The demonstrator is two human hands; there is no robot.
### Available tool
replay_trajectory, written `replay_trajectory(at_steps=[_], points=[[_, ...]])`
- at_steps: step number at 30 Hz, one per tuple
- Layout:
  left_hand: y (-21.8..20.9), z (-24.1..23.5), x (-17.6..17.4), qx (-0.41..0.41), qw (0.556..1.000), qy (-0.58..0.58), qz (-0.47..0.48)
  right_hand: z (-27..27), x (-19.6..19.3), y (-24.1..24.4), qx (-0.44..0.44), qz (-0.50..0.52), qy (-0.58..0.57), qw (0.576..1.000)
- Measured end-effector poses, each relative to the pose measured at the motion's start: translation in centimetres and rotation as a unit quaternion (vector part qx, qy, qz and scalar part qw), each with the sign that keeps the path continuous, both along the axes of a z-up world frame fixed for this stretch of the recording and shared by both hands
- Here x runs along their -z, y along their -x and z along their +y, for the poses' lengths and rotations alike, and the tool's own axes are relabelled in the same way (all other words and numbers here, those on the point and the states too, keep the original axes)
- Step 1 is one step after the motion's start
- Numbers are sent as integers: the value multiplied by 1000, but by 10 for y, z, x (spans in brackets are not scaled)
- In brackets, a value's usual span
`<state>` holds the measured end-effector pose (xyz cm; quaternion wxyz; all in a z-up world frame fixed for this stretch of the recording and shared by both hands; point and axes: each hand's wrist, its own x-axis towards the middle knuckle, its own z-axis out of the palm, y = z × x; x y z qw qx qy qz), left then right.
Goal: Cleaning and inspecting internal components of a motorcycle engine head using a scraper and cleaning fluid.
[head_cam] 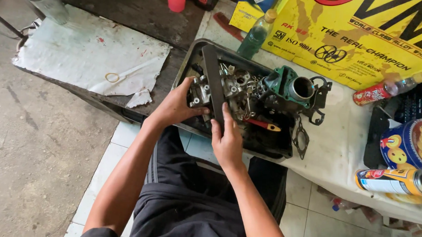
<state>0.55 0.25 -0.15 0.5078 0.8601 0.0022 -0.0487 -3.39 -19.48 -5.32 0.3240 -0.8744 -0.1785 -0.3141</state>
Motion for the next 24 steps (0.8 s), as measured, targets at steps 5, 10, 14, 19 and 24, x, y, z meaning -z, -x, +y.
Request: replay_trajectory(at_steps=[5, 10, 14, 19, 24], points=[[0, 2, 0, -3, 1000, 10, 5, -14, 5, 24, -29, 44, -14, 998], [0, 1, 4, 0, 1000, 2, 14, -5, 11, 15, 11, 21, 38, 999], [-3, 6, 3, 0, 1000, 21, -8, -5, -1, 21, 6, 31, 30, 999], [-11, 11, 11, -7, 1000, 24, 7, -17, 3, 23, -1, 54, 59, 997], [-2, 6, -2, 3, 1000, 22, 1, 0, -5, 10, -30, 63, 11, 998]])
